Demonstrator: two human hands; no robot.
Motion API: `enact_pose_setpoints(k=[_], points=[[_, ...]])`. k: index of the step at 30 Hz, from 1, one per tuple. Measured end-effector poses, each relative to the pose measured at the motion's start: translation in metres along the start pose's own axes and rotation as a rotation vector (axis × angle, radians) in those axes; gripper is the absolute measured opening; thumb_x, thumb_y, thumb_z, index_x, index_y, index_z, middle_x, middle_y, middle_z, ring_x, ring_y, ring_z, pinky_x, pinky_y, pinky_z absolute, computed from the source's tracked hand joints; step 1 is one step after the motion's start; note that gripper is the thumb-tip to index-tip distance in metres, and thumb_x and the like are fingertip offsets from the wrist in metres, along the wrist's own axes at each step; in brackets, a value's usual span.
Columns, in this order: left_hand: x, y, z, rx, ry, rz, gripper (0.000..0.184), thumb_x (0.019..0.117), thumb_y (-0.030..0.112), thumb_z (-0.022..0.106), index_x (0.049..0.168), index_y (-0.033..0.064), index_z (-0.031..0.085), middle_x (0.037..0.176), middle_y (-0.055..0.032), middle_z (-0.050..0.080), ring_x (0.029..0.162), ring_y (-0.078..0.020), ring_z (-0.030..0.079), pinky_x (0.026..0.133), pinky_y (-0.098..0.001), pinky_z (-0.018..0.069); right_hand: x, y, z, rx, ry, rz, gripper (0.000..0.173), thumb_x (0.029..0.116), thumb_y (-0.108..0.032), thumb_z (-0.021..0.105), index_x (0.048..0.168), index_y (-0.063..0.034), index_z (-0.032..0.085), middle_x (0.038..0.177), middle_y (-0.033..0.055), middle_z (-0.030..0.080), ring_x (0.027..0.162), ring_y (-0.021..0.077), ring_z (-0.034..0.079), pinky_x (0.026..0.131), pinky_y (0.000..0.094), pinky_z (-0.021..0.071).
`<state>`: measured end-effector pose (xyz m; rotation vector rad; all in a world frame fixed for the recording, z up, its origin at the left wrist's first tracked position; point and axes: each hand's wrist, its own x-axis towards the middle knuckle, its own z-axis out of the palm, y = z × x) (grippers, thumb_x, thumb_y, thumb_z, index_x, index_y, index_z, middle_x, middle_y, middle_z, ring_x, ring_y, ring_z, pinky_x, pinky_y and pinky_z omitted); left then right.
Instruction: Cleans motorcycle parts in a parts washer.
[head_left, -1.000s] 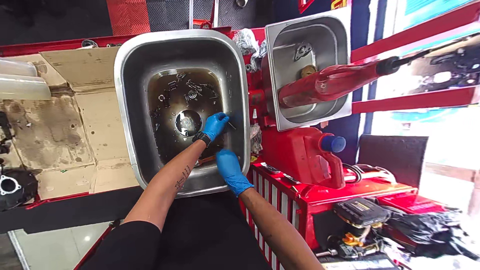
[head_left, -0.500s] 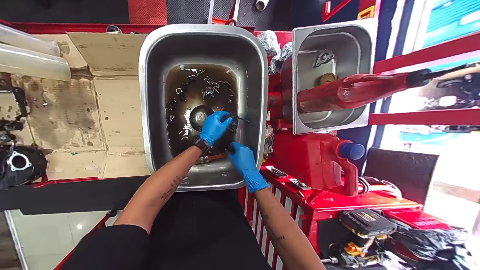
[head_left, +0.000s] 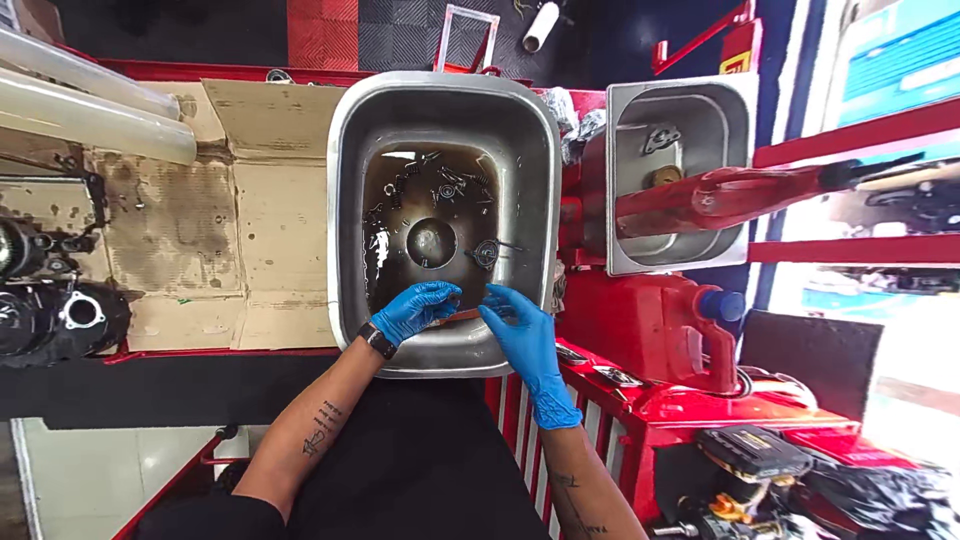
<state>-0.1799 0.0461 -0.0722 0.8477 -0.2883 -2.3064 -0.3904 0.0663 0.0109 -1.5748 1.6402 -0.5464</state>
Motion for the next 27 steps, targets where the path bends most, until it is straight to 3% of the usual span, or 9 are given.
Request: enact_pose_setpoints(k=[5, 7, 9, 11, 13, 16, 20, 24, 27], points=[[-0.012, 0.006, -0.006, 0.128, 0.058, 0.119, 0.019, 0.1043, 0.006, 0.050, 0.112, 0.0021, 0.067, 0.097, -0.0038, 0.072, 0.085, -0.0119, 0.070, 0.083, -0.0289, 0.0592, -0.013, 0.012, -0.006, -0.027, 0.030, 0.105, 0.034, 0.0971, -0.025, 0.066, 0.126, -0.0060, 0.070, 0.106, 0.0062, 0.075, 0.093, 0.0092, 0.071, 0.084, 0.0257, 0.0590], [-0.008, 0.017, -0.012, 0.597, 0.280, 0.299, 0.020, 0.0996, 0.003, 0.060, 0.116, -0.0045, 0.069, 0.106, -0.0100, 0.073, 0.095, -0.0147, 0.071, 0.091, -0.0319, 0.0594, -0.017, 0.017, -0.005, -0.047, 0.038, 0.135, 0.034, 0.0980, -0.025, 0.065, 0.126, -0.0065, 0.070, 0.106, 0.0063, 0.075, 0.093, 0.0095, 0.072, 0.084, 0.0262, 0.0592], [0.000, 0.028, -0.024, 1.289, 0.469, 0.318, 0.026, 0.1001, 0.011, 0.061, 0.121, -0.0001, 0.071, 0.118, -0.0144, 0.072, 0.113, -0.0224, 0.068, 0.104, -0.0391, 0.0522, -0.020, 0.025, -0.001, -0.093, 0.031, 0.154, 0.033, 0.0989, -0.025, 0.063, 0.126, -0.0061, 0.070, 0.106, 0.0075, 0.075, 0.092, 0.0121, 0.072, 0.084, 0.0288, 0.0589], [0.003, 0.039, -0.030, 1.720, 0.459, 0.279, 0.029, 0.1032, 0.014, 0.055, 0.125, 0.0032, 0.071, 0.122, -0.0190, 0.070, 0.120, -0.0342, 0.065, 0.109, -0.0502, 0.0473, -0.017, 0.037, 0.006, -0.182, -0.026, 0.173, 0.034, 0.1000, -0.025, 0.062, 0.127, -0.0066, 0.070, 0.110, 0.0104, 0.075, 0.096, 0.0177, 0.072, 0.089, 0.0346, 0.0583], [-0.001, 0.051, -0.029, 1.878, 0.427, 0.374, 0.029, 0.1042, 0.017, 0.054, 0.125, 0.0049, 0.071, 0.119, -0.0194, 0.072, 0.116, -0.0368, 0.067, 0.105, -0.0527, 0.0499, -0.007, 0.047, 0.011, -0.291, -0.127, 0.193, 0.035, 0.1008, -0.025, 0.059, 0.130, -0.0076, 0.069, 0.118, 0.0137, 0.072, 0.106, 0.0252, 0.070, 0.096, 0.0430, 0.0555], [-0.016, 0.071, -0.035, 1.907, 0.381, 0.565, 0.030, 0.1040, 0.022, 0.057, 0.126, 0.0070, 0.072, 0.117, -0.0172, 0.073, 0.113, -0.0342, 0.069, 0.102, -0.0522, 0.0518, 0.015, 0.064, 0.025, -0.428, -0.296, 0.176, 0.034, 0.0976, -0.018, 0.062, 0.129, -0.0056, 0.069, 0.128, 0.0206, 0.067, 0.122, 0.0386, 0.063, 0.104, 0.0571, 0.0485], [-0.041, 0.091, -0.028, 1.783, 0.390, 0.731, 0.026, 0.0998, 0.019, 0.066, 0.120, 0.0062, 0.075, 0.114, -0.0117, 0.075, 0.110, -0.0245, 0.071, 0.101, -0.0448, 0.0545, 0.028, 0.089, 0.055, -0.600, -0.388, 0.030, 0.020, 0.0907, 0.003, 0.061, 0.108, 0.0051, 0.070, 0.113, 0.0276, 0.067, 0.111, 0.0472, 0.063, 0.093, 0.0638, 0.0492], [-0.049, 0.087, -0.016, 1.326, 0.515, 0.552, 0.029, 0.0954, 0.012, 0.069, 0.122, 0.0019, 0.070, 0.111, -0.0073, 0.075, 0.101, -0.0120, 0.071, 0.094, -0.0328, 0.0588, 0.035, 0.091, 0.068, -0.740, -0.488, -0.089, 0.017, 0.0940, 0.010, 0.050, 0.099, 0.0114, 0.066, 0.107, 0.0296, 0.066, 0.105, 0.0468, 0.064, 0.088, 0.0613, 0.0499], [-0.053, 0.080, -0.008, 0.887, 0.571, 0.430, 0.031, 0.0979, 0.003, 0.062, 0.129, -0.0038, 0.063, 0.106, -0.0102, 0.074, 0.093, -0.0161, 0.072, 0.087, -0.0331, 0.0598, 0.039, 0.086, 0.059, -0.744, -0.577, -0.122, 0.016, 0.0932, 0.009, 0.051, 0.096, 0.0105, 0.067, 0.103, 0.0292, 0.066, 0.103, 0.0473, 0.064, 0.088, 0.0621, 0.0493]])
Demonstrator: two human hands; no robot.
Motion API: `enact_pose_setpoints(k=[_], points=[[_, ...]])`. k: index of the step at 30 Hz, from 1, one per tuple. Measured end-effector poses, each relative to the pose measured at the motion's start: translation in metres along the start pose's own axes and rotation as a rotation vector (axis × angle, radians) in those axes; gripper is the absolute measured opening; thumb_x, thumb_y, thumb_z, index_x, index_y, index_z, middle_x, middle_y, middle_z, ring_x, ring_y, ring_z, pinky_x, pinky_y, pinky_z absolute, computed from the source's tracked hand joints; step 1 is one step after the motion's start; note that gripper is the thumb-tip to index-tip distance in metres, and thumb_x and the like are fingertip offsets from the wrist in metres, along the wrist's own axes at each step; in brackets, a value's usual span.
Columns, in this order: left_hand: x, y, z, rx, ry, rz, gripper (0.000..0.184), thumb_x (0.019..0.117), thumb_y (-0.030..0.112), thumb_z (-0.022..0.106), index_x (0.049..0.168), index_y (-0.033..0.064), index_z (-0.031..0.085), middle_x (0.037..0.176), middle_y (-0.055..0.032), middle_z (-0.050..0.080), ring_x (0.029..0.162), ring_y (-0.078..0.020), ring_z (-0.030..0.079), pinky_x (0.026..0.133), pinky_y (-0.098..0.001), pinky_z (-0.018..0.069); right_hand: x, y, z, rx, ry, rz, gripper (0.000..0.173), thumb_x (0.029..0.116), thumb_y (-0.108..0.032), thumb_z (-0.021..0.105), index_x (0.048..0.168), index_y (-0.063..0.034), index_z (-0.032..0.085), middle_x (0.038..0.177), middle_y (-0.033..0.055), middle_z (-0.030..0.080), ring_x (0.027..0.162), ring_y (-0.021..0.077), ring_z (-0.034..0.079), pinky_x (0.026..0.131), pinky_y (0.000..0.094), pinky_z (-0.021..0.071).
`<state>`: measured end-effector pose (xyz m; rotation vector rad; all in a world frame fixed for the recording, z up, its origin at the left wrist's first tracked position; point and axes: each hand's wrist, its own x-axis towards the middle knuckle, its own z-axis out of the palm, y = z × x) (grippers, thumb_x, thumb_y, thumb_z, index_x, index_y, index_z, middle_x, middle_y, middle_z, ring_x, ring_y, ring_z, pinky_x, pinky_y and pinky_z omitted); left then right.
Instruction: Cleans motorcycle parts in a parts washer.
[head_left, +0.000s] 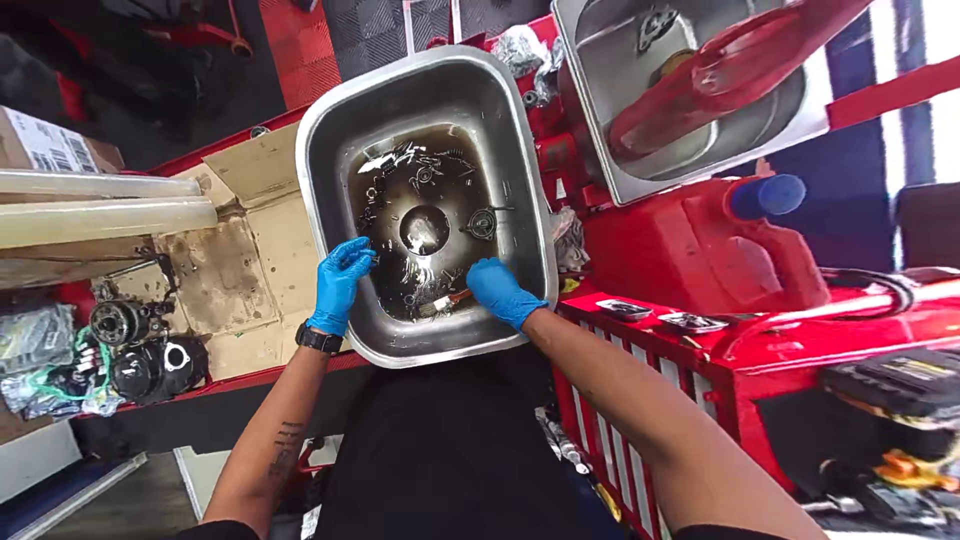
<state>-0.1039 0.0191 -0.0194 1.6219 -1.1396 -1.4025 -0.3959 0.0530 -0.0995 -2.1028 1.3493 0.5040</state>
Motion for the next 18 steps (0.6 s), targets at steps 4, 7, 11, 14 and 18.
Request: enact_pose_setpoints(k=[4, 7, 11, 14, 18], points=[[-0.015, -0.001, 0.000, -0.347, 0.060, -0.250, 0.036, 0.1042, 0.002, 0.050, 0.139, -0.0035, 0.051, 0.108, -0.0128, 0.070, 0.094, -0.0197, 0.071, 0.088, -0.0344, 0.0600, -0.022, 0.008, -0.028, 0.204, -0.021, 0.009, 0.027, 0.0899, -0.009, 0.066, 0.115, -0.0005, 0.067, 0.108, 0.0260, 0.069, 0.102, 0.0483, 0.067, 0.082, 0.0681, 0.0511], [-0.030, -0.007, 0.001, -0.492, 0.115, -0.340, 0.036, 0.1046, 0.001, 0.047, 0.141, -0.0022, 0.050, 0.113, -0.0126, 0.068, 0.095, -0.0187, 0.071, 0.087, -0.0334, 0.0599, -0.031, 0.013, -0.047, 0.536, 0.060, 0.026, 0.031, 0.0929, -0.021, 0.069, 0.121, -0.0083, 0.071, 0.112, 0.0168, 0.072, 0.106, 0.0348, 0.069, 0.093, 0.0583, 0.0527], [-0.039, -0.019, 0.003, -0.649, 0.154, -0.381, 0.033, 0.1055, 0.001, 0.042, 0.136, -0.0016, 0.054, 0.113, -0.0100, 0.069, 0.094, -0.0164, 0.071, 0.086, -0.0315, 0.0595, -0.002, -0.011, -0.044, 0.996, 0.193, -0.006, 0.028, 0.0900, -0.023, 0.074, 0.114, -0.0092, 0.073, 0.103, 0.0053, 0.074, 0.087, 0.0111, 0.069, 0.082, 0.0329, 0.0584], [-0.045, -0.027, 0.008, -0.757, 0.140, -0.371, 0.031, 0.1064, 0.002, 0.041, 0.134, -0.0023, 0.055, 0.112, -0.0099, 0.070, 0.093, -0.0157, 0.071, 0.087, -0.0302, 0.0591, 0.025, -0.045, -0.025, 1.067, 0.209, -0.016, 0.026, 0.0894, -0.019, 0.074, 0.112, -0.0061, 0.074, 0.102, 0.0059, 0.076, 0.091, 0.0102, 0.072, 0.086, 0.0316, 0.0599], [-0.047, -0.030, 0.013, -0.807, 0.156, -0.392, 0.031, 0.1065, 0.002, 0.041, 0.133, -0.0041, 0.055, 0.116, -0.0112, 0.069, 0.098, -0.0161, 0.070, 0.091, -0.0307, 0.0582, 0.045, -0.071, -0.026, 0.861, 0.393, -0.093, 0.025, 0.0955, -0.023, 0.067, 0.110, -0.0047, 0.076, 0.106, 0.0101, 0.075, 0.097, 0.0155, 0.072, 0.091, 0.0344, 0.0587]])
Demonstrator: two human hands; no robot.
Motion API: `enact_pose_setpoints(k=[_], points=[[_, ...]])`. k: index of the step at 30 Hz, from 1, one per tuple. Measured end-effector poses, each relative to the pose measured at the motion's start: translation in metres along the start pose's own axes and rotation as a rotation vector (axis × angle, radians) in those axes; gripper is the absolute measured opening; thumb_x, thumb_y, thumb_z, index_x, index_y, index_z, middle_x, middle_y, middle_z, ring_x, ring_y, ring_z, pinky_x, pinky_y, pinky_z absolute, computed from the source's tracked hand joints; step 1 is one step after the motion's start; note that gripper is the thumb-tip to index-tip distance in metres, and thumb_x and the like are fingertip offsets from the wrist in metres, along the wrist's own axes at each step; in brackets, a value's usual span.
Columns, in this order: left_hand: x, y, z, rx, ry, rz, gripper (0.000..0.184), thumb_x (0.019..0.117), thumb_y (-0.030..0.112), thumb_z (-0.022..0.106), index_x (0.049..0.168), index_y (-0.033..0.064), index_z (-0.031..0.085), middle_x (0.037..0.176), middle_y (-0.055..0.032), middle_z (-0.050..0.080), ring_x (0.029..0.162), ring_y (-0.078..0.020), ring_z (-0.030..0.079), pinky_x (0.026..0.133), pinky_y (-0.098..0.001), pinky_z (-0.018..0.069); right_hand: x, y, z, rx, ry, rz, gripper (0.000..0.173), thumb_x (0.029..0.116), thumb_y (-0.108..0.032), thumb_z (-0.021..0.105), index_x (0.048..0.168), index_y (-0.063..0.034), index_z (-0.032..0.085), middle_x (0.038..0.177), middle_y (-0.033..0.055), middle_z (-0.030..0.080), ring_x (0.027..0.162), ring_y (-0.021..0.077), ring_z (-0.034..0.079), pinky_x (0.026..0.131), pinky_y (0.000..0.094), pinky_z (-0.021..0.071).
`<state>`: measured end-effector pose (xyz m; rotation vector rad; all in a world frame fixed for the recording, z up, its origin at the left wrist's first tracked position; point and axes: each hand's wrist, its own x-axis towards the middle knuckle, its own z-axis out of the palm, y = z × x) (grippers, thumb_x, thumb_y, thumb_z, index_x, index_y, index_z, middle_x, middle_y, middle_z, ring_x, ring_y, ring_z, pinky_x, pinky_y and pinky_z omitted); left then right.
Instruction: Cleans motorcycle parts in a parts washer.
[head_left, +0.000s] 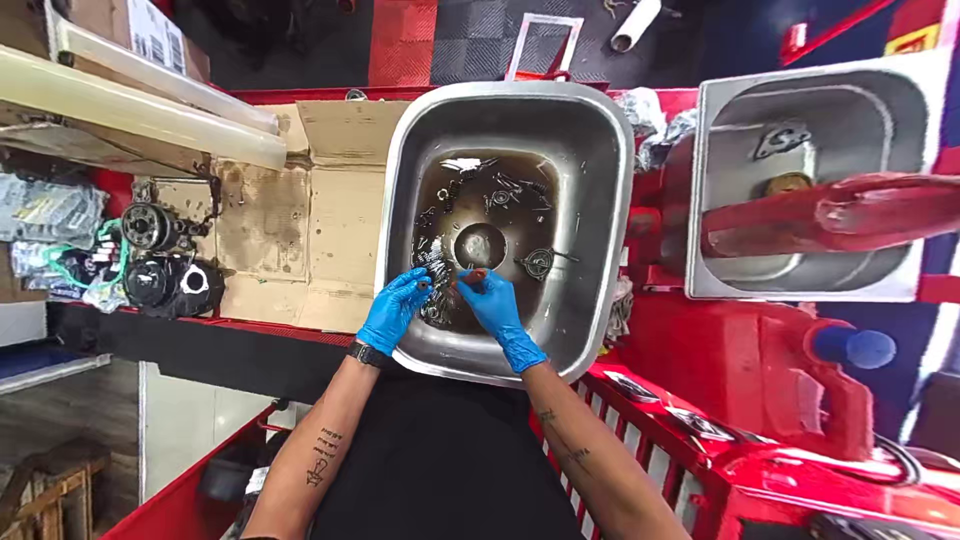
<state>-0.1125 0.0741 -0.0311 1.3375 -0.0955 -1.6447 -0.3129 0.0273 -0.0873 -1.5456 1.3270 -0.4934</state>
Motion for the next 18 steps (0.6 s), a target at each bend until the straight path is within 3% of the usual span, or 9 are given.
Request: enact_pose_setpoints(k=[3, 6, 9, 13, 18], points=[[0.007, -0.004, 0.003, -0.003, 0.000, -0.034, 0.029, 0.1059, 0.001, 0.044, 0.132, -0.0042, 0.056, 0.121, -0.0111, 0.067, 0.100, -0.0151, 0.070, 0.092, -0.0294, 0.0573, 0.014, 0.004, 0.012, -0.179, -0.127, 0.021, 0.030, 0.0985, -0.027, 0.062, 0.116, -0.0053, 0.074, 0.111, 0.0147, 0.074, 0.108, 0.0275, 0.070, 0.098, 0.0479, 0.0531], [0.022, -0.011, -0.002, 0.045, 0.001, -0.033, 0.028, 0.1045, 0.000, 0.048, 0.131, -0.0051, 0.057, 0.122, -0.0111, 0.066, 0.099, -0.0137, 0.068, 0.091, -0.0284, 0.0571, 0.003, -0.003, -0.010, 0.171, 0.055, 0.082, 0.026, 0.0978, -0.021, 0.067, 0.114, -0.0019, 0.074, 0.106, 0.0093, 0.076, 0.096, 0.0158, 0.074, 0.090, 0.0352, 0.0605], [0.039, -0.023, -0.002, 0.158, 0.047, -0.007, 0.026, 0.1029, 0.000, 0.053, 0.127, -0.0070, 0.060, 0.114, -0.0116, 0.067, 0.092, -0.0136, 0.069, 0.086, -0.0286, 0.0583, -0.010, -0.020, -0.032, 0.671, 0.262, 0.082, 0.021, 0.0971, -0.006, 0.067, 0.114, 0.0061, 0.069, 0.101, 0.0129, 0.076, 0.087, 0.0226, 0.075, 0.080, 0.0399, 0.0657], [0.050, -0.030, -0.002, 0.295, 0.031, 0.029, 0.025, 0.1031, 0.001, 0.053, 0.125, -0.0075, 0.060, 0.106, -0.0114, 0.068, 0.088, -0.0133, 0.068, 0.084, -0.0296, 0.0582, -0.012, -0.019, -0.015, 0.720, 0.238, 0.079, 0.018, 0.0958, -0.002, 0.067, 0.111, 0.0073, 0.070, 0.101, 0.0140, 0.076, 0.089, 0.0236, 0.076, 0.082, 0.0403, 0.0657], [0.053, -0.035, -0.003, 0.389, -0.017, 0.057, 0.028, 0.0997, -0.003, 0.055, 0.127, -0.0084, 0.060, 0.109, -0.0151, 0.070, 0.091, -0.0159, 0.069, 0.085, -0.0321, 0.0588, -0.011, -0.020, -0.015, 0.784, 0.233, 0.106, 0.018, 0.0962, -0.001, 0.067, 0.111, 0.0076, 0.070, 0.101, 0.0142, 0.076, 0.088, 0.0244, 0.076, 0.082, 0.0405, 0.0657]])
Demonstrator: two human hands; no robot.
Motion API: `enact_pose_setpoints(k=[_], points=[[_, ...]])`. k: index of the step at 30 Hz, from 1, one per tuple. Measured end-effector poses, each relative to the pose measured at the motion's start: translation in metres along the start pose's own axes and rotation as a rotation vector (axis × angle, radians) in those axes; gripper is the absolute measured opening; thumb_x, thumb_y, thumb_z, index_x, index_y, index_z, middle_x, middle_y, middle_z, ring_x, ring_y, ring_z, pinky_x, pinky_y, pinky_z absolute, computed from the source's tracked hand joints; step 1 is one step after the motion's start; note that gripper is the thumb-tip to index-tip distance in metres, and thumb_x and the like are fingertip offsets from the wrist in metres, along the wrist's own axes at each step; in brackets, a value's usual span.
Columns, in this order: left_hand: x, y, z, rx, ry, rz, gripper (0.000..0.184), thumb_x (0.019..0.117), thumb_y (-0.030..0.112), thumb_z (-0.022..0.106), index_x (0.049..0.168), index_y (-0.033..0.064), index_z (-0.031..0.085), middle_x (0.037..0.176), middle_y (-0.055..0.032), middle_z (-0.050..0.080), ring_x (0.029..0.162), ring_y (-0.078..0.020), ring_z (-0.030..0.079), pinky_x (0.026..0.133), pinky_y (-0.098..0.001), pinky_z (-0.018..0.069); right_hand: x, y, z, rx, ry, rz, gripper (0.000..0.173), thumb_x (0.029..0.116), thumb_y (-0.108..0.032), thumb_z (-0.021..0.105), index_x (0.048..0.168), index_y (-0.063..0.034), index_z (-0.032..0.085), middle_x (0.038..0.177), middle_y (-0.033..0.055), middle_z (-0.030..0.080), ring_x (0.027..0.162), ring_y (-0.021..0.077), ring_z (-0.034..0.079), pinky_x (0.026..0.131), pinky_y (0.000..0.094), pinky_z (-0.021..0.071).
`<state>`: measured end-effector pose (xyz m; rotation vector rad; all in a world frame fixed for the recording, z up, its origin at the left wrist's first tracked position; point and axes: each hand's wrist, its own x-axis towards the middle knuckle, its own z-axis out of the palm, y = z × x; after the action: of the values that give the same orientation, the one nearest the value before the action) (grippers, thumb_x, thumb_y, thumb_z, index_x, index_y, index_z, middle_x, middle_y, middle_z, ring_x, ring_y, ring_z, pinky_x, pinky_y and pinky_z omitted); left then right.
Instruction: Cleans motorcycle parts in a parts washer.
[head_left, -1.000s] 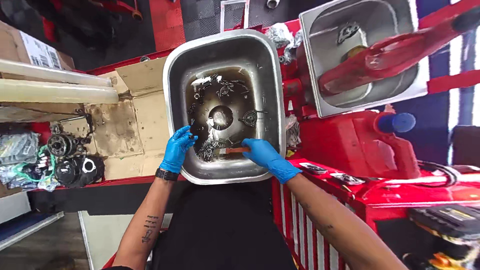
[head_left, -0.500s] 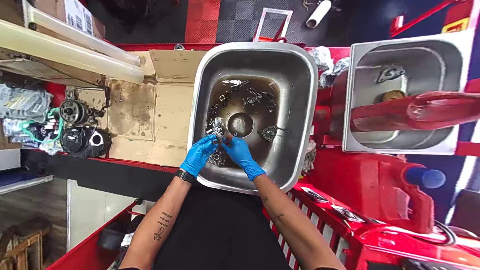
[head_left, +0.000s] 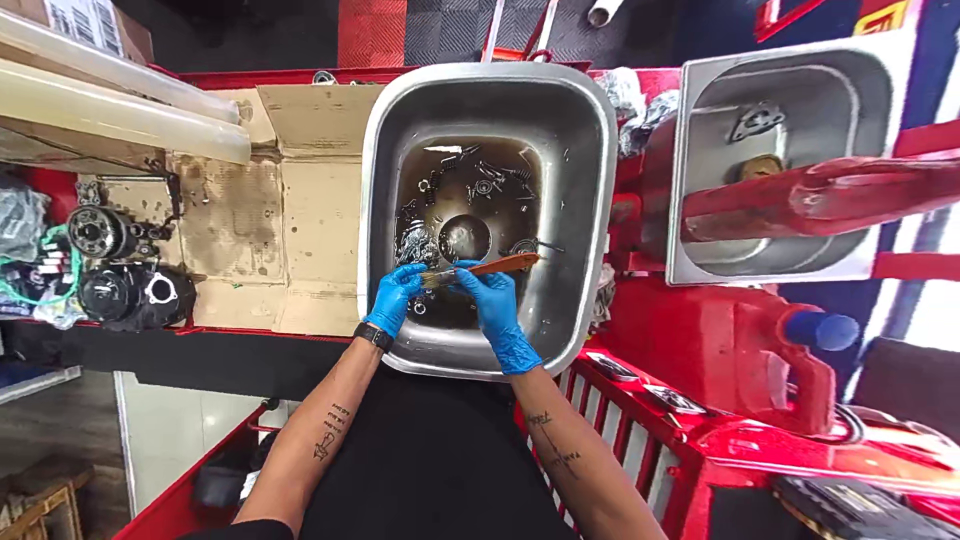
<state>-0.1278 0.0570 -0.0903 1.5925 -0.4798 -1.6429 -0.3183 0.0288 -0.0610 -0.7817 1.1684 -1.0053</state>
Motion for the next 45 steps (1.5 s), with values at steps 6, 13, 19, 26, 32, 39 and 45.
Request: enact_pose_setpoints(k=[6, 13, 19, 26, 32, 39, 45], points=[[-0.001, 0.001, 0.002, -0.031, 0.019, 0.031, 0.028, 0.0977, -0.003, 0.061, 0.125, -0.0094, 0.061, 0.106, -0.0141, 0.071, 0.091, -0.0151, 0.071, 0.088, -0.0312, 0.0592, 0.001, 0.003, -0.005, -0.071, 0.029, -0.025, 0.016, 0.0949, -0.001, 0.069, 0.108, 0.0064, 0.072, 0.100, 0.0132, 0.077, 0.088, 0.0225, 0.076, 0.083, 0.0382, 0.0655], [-0.004, 0.004, 0.004, -0.113, 0.007, 0.027, 0.034, 0.0963, -0.005, 0.062, 0.130, -0.0090, 0.058, 0.114, -0.0159, 0.069, 0.099, -0.0176, 0.070, 0.093, -0.0326, 0.0579, -0.007, 0.008, -0.021, -0.106, 0.052, -0.034, 0.017, 0.0949, -0.002, 0.069, 0.109, 0.0053, 0.072, 0.101, 0.0118, 0.077, 0.088, 0.0209, 0.076, 0.082, 0.0378, 0.0652], [-0.002, 0.011, -0.005, 0.130, 0.001, 0.061, 0.025, 0.1025, 0.005, 0.057, 0.123, -0.0056, 0.065, 0.106, -0.0129, 0.071, 0.089, -0.0141, 0.069, 0.085, -0.0310, 0.0588, 0.022, 0.009, -0.010, -0.330, 0.058, -0.104, 0.023, 0.0977, -0.014, 0.069, 0.116, -0.0003, 0.074, 0.112, 0.0087, 0.076, 0.101, 0.0146, 0.073, 0.093, 0.0347, 0.0606], [-0.003, 0.016, -0.010, 0.070, -0.058, -0.010, 0.025, 0.0994, 0.004, 0.061, 0.122, -0.0067, 0.062, 0.115, -0.0134, 0.067, 0.099, -0.0151, 0.068, 0.092, -0.0317, 0.0568, 0.025, 0.040, -0.019, -0.759, -0.211, -0.078, 0.029, 0.0992, -0.023, 0.065, 0.122, -0.0090, 0.075, 0.115, 0.0072, 0.076, 0.106, 0.0160, 0.072, 0.099, 0.0377, 0.0564], [-0.014, 0.009, 0.004, 0.903, -0.110, 0.219, 0.038, 0.0926, 0.014, 0.069, 0.129, 0.0037, 0.066, 0.115, -0.0130, 0.072, 0.100, -0.0215, 0.070, 0.095, -0.0400, 0.0562, -0.006, -0.013, -0.037, -0.136, -0.248, 0.011, 0.021, 0.0967, -0.006, 0.066, 0.114, 0.0034, 0.071, 0.106, 0.0121, 0.076, 0.093, 0.0223, 0.075, 0.087, 0.0401, 0.0634], [-0.019, 0.004, 0.014, 1.044, -0.164, 0.253, 0.050, 0.0941, 0.013, 0.069, 0.142, 0.0046, 0.057, 0.122, -0.0135, 0.072, 0.113, -0.0264, 0.069, 0.104, -0.0448, 0.0522, -0.009, -0.016, -0.023, -0.328, -0.275, -0.015, 0.013, 0.0904, -0.010, 0.076, 0.101, -0.0034, 0.076, 0.096, 0.0038, 0.077, 0.086, 0.0106, 0.073, 0.082, 0.0300, 0.0624], [-0.020, 0.001, 0.003, 0.817, -0.134, 0.212, 0.051, 0.0901, 0.015, 0.074, 0.138, 0.0032, 0.060, 0.116, -0.0145, 0.072, 0.100, -0.0203, 0.071, 0.094, -0.0379, 0.0571, -0.008, -0.019, -0.023, -0.423, -0.248, -0.007, 0.013, 0.0898, -0.013, 0.077, 0.100, -0.0051, 0.077, 0.092, 0.0007, 0.077, 0.082, 0.0050, 0.072, 0.080, 0.0257, 0.0617]])
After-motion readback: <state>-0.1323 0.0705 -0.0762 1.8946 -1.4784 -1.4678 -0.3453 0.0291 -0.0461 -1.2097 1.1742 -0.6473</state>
